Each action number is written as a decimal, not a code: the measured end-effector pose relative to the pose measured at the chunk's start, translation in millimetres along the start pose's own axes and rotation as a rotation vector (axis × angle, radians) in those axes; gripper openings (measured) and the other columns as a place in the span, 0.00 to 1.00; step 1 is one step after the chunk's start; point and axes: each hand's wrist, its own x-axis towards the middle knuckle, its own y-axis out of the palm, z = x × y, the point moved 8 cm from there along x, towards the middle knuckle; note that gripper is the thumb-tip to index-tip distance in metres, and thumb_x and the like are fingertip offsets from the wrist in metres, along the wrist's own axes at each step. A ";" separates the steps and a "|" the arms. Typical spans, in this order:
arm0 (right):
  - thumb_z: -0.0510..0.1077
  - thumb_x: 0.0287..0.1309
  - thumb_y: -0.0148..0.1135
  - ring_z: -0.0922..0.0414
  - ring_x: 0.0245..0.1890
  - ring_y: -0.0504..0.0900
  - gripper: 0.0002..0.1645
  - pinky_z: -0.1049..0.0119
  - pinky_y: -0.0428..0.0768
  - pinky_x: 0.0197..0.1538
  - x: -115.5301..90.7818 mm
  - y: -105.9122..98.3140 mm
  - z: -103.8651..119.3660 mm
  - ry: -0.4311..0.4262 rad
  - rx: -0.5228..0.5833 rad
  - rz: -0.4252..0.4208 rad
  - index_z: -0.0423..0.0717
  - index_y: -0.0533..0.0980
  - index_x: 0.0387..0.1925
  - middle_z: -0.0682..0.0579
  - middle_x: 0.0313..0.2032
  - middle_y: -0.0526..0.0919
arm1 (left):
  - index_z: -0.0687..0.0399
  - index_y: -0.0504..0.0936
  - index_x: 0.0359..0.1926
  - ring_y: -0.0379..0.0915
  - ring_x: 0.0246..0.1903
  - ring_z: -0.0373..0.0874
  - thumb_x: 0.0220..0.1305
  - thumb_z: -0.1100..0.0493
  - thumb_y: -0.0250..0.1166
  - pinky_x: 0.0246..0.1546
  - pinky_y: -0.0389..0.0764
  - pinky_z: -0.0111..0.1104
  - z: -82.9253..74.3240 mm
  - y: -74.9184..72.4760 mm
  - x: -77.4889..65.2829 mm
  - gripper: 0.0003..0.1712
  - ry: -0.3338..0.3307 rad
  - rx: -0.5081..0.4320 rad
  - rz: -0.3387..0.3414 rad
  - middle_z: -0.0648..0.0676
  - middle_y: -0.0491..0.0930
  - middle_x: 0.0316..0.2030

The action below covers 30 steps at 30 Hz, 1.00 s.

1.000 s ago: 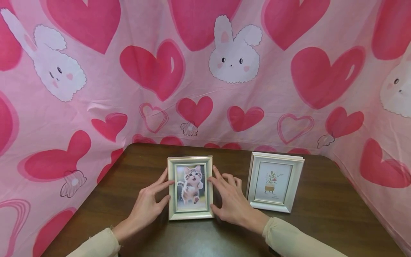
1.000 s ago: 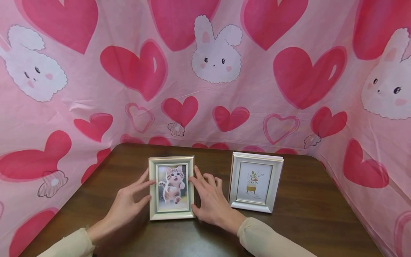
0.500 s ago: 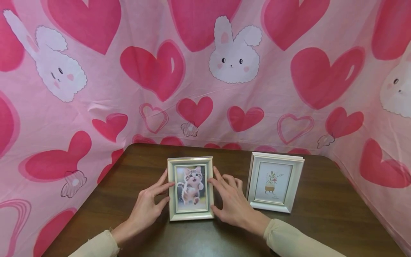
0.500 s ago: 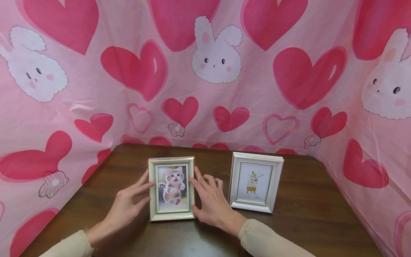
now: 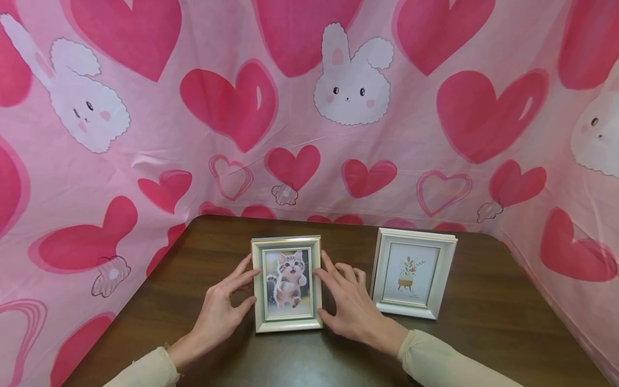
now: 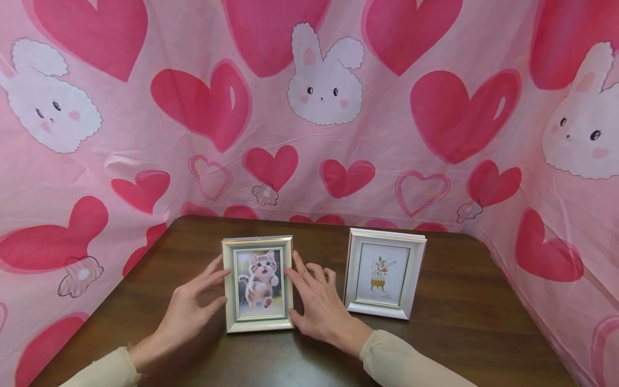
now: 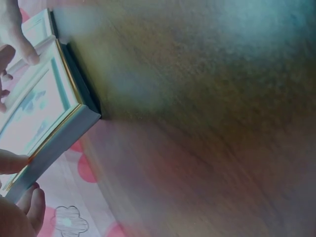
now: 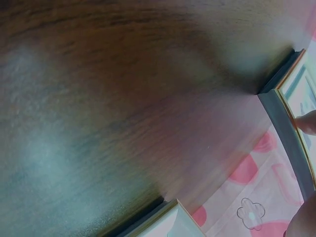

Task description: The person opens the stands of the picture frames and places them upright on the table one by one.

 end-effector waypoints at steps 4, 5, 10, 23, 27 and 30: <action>0.54 0.47 0.85 0.47 0.66 0.66 0.50 0.40 0.62 0.61 -0.3 -0.1 0.2 -0.002 -0.005 0.001 0.55 0.71 0.71 0.49 0.83 0.50 | 0.54 0.82 0.66 0.86 0.48 0.40 0.47 0.79 0.80 0.50 0.85 0.39 -0.2 -0.6 0.2 0.43 -0.020 -0.028 -0.002 0.52 0.69 0.75; 0.53 0.47 0.85 0.47 0.66 0.66 0.50 0.40 0.62 0.61 -0.4 -0.1 0.2 0.000 -0.003 0.004 0.55 0.71 0.71 0.49 0.83 0.49 | 0.53 0.82 0.66 0.86 0.48 0.40 0.47 0.79 0.80 0.50 0.85 0.39 0.1 -0.6 0.0 0.44 -0.028 -0.035 -0.001 0.52 0.70 0.75; 0.53 0.47 0.85 0.47 0.66 0.66 0.50 0.40 0.62 0.62 -1.1 -0.5 0.9 0.002 0.001 0.004 0.55 0.71 0.71 0.50 0.83 0.49 | 0.51 0.82 0.65 0.86 0.46 0.40 0.46 0.80 0.80 0.50 0.85 0.42 1.4 -0.8 -2.5 0.44 -0.033 -0.041 -0.008 0.56 0.75 0.71; 0.51 0.50 0.84 0.41 0.68 0.66 0.50 0.42 0.64 0.61 -4.9 -1.7 1.5 -0.014 0.006 -0.009 0.55 0.70 0.72 0.50 0.83 0.49 | 0.51 0.81 0.63 0.85 0.44 0.38 0.45 0.79 0.81 0.51 0.83 0.31 -1.1 -0.4 -5.3 0.43 0.003 -0.038 -0.017 0.54 0.77 0.67; 0.49 0.56 0.79 0.41 0.68 0.65 0.45 0.42 0.65 0.62 -5.9 -3.2 2.3 -0.029 0.007 -0.012 0.55 0.70 0.73 0.50 0.83 0.48 | 0.52 0.81 0.62 0.84 0.43 0.39 0.43 0.80 0.82 0.48 0.86 0.35 -3.4 -0.7 -6.1 0.44 0.024 -0.045 -0.035 0.54 0.77 0.64; 0.48 0.60 0.76 0.42 0.68 0.65 0.42 0.42 0.66 0.61 -6.2 -5.7 3.0 -0.041 0.013 -0.039 0.53 0.69 0.74 0.49 0.83 0.51 | 0.52 0.81 0.62 0.84 0.42 0.40 0.41 0.81 0.81 0.45 0.87 0.38 -6.8 -0.9 -6.8 0.45 0.058 -0.061 -0.048 0.55 0.77 0.63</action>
